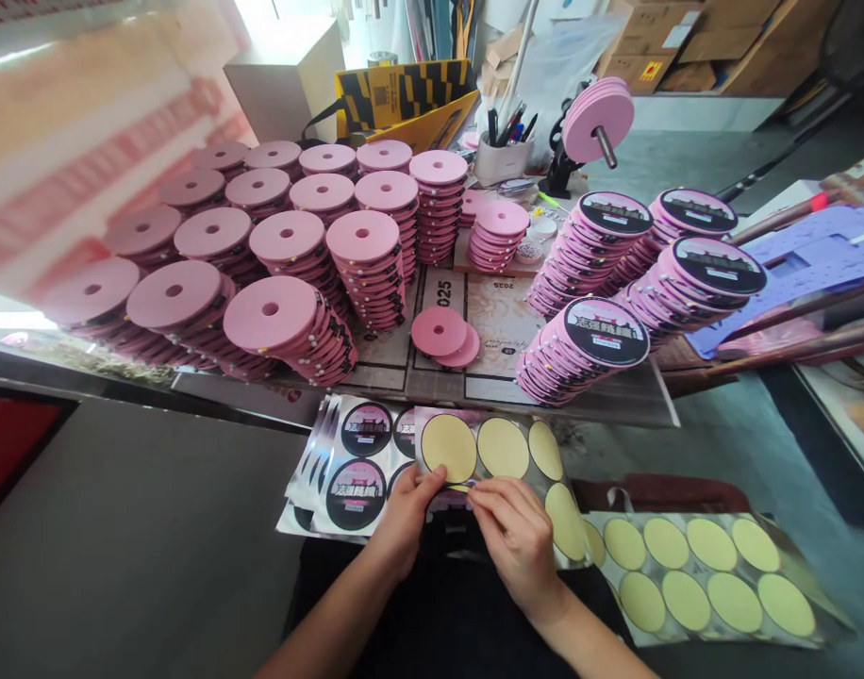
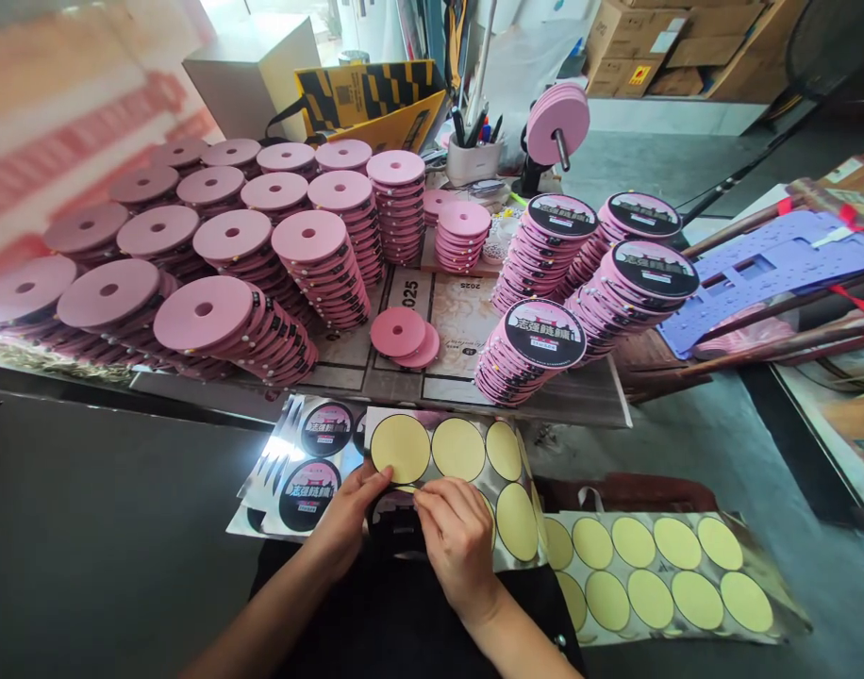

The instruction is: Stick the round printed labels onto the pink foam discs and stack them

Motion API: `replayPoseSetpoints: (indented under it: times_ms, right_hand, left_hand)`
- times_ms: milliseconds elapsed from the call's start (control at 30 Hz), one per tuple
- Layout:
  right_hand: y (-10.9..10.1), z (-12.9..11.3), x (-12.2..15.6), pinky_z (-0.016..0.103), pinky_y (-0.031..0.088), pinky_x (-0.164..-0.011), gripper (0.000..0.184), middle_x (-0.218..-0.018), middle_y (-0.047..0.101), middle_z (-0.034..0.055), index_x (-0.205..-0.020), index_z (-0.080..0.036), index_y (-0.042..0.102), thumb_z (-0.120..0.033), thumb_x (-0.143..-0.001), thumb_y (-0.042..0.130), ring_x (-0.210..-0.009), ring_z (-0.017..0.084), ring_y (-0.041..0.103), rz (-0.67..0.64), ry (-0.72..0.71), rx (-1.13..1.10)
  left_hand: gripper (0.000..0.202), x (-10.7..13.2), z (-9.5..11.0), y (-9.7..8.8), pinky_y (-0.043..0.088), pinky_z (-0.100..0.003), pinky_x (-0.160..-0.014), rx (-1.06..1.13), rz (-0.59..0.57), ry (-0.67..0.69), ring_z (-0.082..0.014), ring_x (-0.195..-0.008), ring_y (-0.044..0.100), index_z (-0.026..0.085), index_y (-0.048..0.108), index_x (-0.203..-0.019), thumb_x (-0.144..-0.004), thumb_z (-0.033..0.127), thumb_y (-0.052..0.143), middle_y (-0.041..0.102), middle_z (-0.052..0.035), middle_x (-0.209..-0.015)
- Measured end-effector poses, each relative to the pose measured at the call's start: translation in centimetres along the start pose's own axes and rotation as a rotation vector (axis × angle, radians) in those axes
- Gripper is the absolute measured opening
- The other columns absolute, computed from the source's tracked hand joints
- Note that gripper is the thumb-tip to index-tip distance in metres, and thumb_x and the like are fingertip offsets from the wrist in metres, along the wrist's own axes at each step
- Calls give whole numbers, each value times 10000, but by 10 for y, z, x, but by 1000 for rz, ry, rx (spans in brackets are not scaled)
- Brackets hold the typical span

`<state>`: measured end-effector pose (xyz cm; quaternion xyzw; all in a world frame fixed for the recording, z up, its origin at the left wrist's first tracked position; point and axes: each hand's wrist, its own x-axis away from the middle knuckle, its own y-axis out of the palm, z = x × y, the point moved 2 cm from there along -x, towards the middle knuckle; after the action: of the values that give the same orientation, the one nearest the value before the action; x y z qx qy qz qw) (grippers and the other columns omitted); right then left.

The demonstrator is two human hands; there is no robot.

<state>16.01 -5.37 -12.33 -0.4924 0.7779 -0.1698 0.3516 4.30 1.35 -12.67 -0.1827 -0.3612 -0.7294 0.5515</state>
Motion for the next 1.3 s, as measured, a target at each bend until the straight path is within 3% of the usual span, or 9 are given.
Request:
replayPoseSetpoints:
  times_ms: [167,400,533,667,767,833,1000,1167,1300]
  right_hand:
    - [-13,-9,-1,334,484,-644,164,-725,632,74,-776,-163,619,-24,-777,531,-708,184,582,39,-147,1]
    - [-61,-34,-8,294,488,-592,186,-686,620,57,-788,-157,599,10,-756,521,-642,159,574,-83,-213,-140]
    - [-91,-43,-23,279,497,-631,221,-727,618,50,-821,-172,600,23,-729,548,-694,161,586,-17,-184,-229]
    - [-102,-34,-41,218,493,-622,193,-721,625,7,-789,-215,600,-29,-740,581,-689,137,599,8,18,-341]
    - [-94,-22,-53,176,495,-622,120,-713,641,-8,-721,-228,625,-108,-724,636,-674,126,611,16,186,-392]
    - [-87,-17,-59,166,499,-625,79,-700,648,-10,-706,-231,645,-155,-703,665,-663,125,617,44,271,-451]
    - [-78,-13,-64,153,495,-572,53,-650,656,-5,-667,-229,670,-199,-647,710,-604,123,611,49,374,-549]
    - [-72,-3,-67,189,493,-565,71,-647,655,10,-659,-213,676,-221,-620,735,-604,137,600,62,482,-641]
    - [-65,2,-81,208,469,-554,147,-652,646,9,-683,-200,680,-262,-585,769,-588,127,571,80,599,-768]
  left_hand:
    - [280,3,6,3,466,-273,-774,-22,-18,6,-190,-814,641,132,623,-909,-697,308,664,703,-67,-850]
    - [279,-2,12,9,505,-275,-578,-181,4,-90,-201,-644,657,128,586,-949,-703,247,643,705,-88,-769]
    - [379,-7,31,-11,503,-293,-538,-393,10,-33,-220,-641,662,148,476,-1099,-747,246,575,696,-90,-802]
    - [480,-9,63,-46,486,-409,-726,-1088,240,200,-307,-888,633,155,429,-1178,-720,180,570,668,-125,-948]
    - [509,-13,86,-35,370,-448,-922,-1443,398,616,-332,-1134,483,147,429,-1213,-726,195,572,545,-169,-1203]
    - [490,-27,99,-11,333,-396,-970,-1401,375,772,-296,-1174,443,114,427,-1223,-769,255,546,509,-177,-1246]
    - [388,-86,132,39,399,-403,-837,-1192,440,635,-321,-1019,550,85,554,-1036,-769,367,558,615,-206,-1032]
    - [232,-111,135,38,423,-340,-719,-1013,412,612,-248,-814,597,131,575,-850,-655,217,667,640,-103,-827]
    - [413,-92,128,36,434,-304,-710,-815,359,652,-201,-802,587,118,514,-1038,-662,216,652,627,-83,-882]
